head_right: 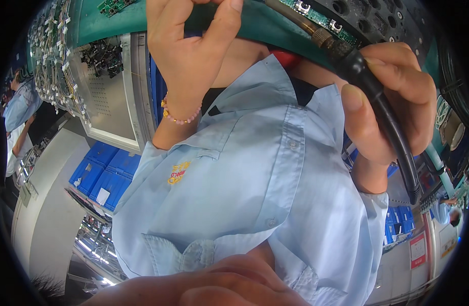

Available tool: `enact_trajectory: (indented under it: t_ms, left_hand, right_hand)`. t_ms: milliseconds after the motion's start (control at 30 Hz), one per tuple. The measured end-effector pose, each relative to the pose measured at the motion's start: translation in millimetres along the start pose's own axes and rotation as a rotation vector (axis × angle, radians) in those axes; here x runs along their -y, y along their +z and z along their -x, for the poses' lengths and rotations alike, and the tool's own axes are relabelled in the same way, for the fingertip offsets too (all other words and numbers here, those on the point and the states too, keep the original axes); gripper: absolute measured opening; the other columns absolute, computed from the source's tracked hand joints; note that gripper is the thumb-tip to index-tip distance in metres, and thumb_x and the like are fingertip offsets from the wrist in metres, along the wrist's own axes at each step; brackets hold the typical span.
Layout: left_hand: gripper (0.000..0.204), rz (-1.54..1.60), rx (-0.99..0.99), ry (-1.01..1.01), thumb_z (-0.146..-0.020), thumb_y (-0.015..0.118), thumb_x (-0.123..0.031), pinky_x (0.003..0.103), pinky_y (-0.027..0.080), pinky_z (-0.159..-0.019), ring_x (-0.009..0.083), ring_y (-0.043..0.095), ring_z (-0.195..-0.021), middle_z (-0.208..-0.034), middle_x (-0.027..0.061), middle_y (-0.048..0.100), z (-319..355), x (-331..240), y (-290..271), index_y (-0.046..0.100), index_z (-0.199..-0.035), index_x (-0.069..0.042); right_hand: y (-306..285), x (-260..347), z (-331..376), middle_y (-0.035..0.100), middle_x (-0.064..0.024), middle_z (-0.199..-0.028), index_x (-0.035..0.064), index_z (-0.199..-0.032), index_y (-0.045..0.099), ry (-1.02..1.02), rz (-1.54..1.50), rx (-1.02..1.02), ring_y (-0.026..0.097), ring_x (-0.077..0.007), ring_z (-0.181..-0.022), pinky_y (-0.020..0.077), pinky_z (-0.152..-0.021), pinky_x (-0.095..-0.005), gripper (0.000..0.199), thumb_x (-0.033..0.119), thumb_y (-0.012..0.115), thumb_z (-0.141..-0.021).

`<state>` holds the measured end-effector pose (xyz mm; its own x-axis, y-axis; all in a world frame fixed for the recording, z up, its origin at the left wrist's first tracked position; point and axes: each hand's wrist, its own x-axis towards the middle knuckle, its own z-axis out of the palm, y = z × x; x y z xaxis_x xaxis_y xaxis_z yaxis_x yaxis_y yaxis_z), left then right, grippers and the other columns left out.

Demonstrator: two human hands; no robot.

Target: The person places a circuit board onto a fixture, positions wire leads onto the board, and solders the connections using a soldering iron.

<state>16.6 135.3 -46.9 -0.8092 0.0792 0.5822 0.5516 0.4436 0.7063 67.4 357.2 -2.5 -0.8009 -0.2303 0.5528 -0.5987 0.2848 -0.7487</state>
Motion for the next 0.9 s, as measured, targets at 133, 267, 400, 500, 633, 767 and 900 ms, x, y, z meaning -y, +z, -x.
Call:
enact_trajectory:
  t_ms: [133, 267, 400, 500, 633, 767, 900]
  left_hand:
    - [0.010, 0.073, 0.022, -0.020, -0.074, 0.070, -0.001, 0.031, 0.046, -0.078, 0.0223, 0.057, -0.088, -0.107, 0.0157, 0.055, -1.5, 1.4, -3.8, 0.064, -0.081, -0.002]
    - [0.010, 0.084, 0.066, -0.073, -0.074, 0.070, 0.000, 0.030, 0.045, -0.079, 0.0227, 0.057, -0.089, -0.109, 0.0156, 0.054, -2.2, -1.8, -5.8, 0.064, -0.082, -0.001]
    - [0.009, 0.112, 0.027, -0.068, -0.074, 0.070, -0.002, 0.031, 0.045, -0.079, 0.0224, 0.056, -0.090, -0.109, 0.0151, 0.052, 2.0, 3.4, 0.8, 0.064, -0.080, -0.002]
    - [0.009, 0.085, 0.033, -0.058, -0.073, 0.070, -0.002, 0.031, 0.044, -0.079, 0.0226, 0.055, -0.090, -0.110, 0.0150, 0.052, 1.7, 4.9, 1.9, 0.063, -0.078, -0.002]
    - [0.010, 0.060, 0.039, -0.039, -0.070, 0.070, -0.001, 0.032, 0.043, -0.080, 0.0232, 0.054, -0.090, -0.110, 0.0150, 0.051, 1.1, 5.5, 1.7, 0.063, -0.077, -0.003]
    - [0.010, 0.079, 0.028, -0.045, -0.069, 0.070, -0.001, 0.032, 0.043, -0.080, 0.0230, 0.054, -0.090, -0.110, 0.0148, 0.051, 2.0, 5.7, 2.7, 0.063, -0.076, -0.003]
    - [0.010, 0.086, 0.041, -0.063, -0.070, 0.070, 0.000, 0.032, 0.043, -0.080, 0.0227, 0.054, -0.090, -0.110, 0.0146, 0.051, 1.5, 4.2, 1.7, 0.063, -0.076, -0.003]
  right_hand:
    - [-2.4, 0.5, 1.8, 0.061, -0.0256, -0.086, -0.0070, -0.099, 0.052, 0.012, 0.012, -0.011, 0.061, -0.0216, -0.071, 0.0476, -0.063, -0.0245, 0.031, 0.003, 0.071, -0.077]
    - [-4.2, -1.6, 1.4, 0.061, -0.0252, -0.086, -0.0067, -0.099, 0.052, -0.009, -0.002, 0.014, 0.061, -0.0212, -0.071, 0.0478, -0.063, -0.0239, 0.031, 0.004, 0.071, -0.077]
    - [-2.4, 0.1, 2.2, 0.061, -0.0251, -0.086, -0.0070, -0.099, 0.052, 0.003, -0.017, 0.000, 0.062, -0.0214, -0.071, 0.0482, -0.063, -0.0243, 0.031, 0.004, 0.071, -0.077]
    - [0.2, 0.4, 1.2, 0.061, -0.0252, -0.086, -0.0077, -0.098, 0.052, -0.012, -0.010, -0.002, 0.062, -0.0221, -0.071, 0.0489, -0.063, -0.0251, 0.031, 0.003, 0.071, -0.077]
    - [2.4, 2.8, 0.0, 0.060, -0.0258, -0.086, -0.0084, -0.098, 0.052, -0.005, -0.008, -0.008, 0.062, -0.0234, -0.071, 0.0497, -0.064, -0.0263, 0.031, 0.001, 0.071, -0.076]
    - [0.7, 3.4, 0.5, 0.060, -0.0259, -0.088, -0.0087, -0.097, 0.053, 0.021, 0.042, 0.031, 0.062, -0.0236, -0.074, 0.0495, -0.067, -0.0265, 0.032, 0.001, 0.073, -0.074]
    - [1.3, 3.8, 0.2, 0.061, -0.0257, -0.089, -0.0087, -0.096, 0.053, 0.042, 0.025, 0.036, 0.062, -0.0231, -0.076, 0.0492, -0.068, -0.0265, 0.032, 0.001, 0.073, -0.074]
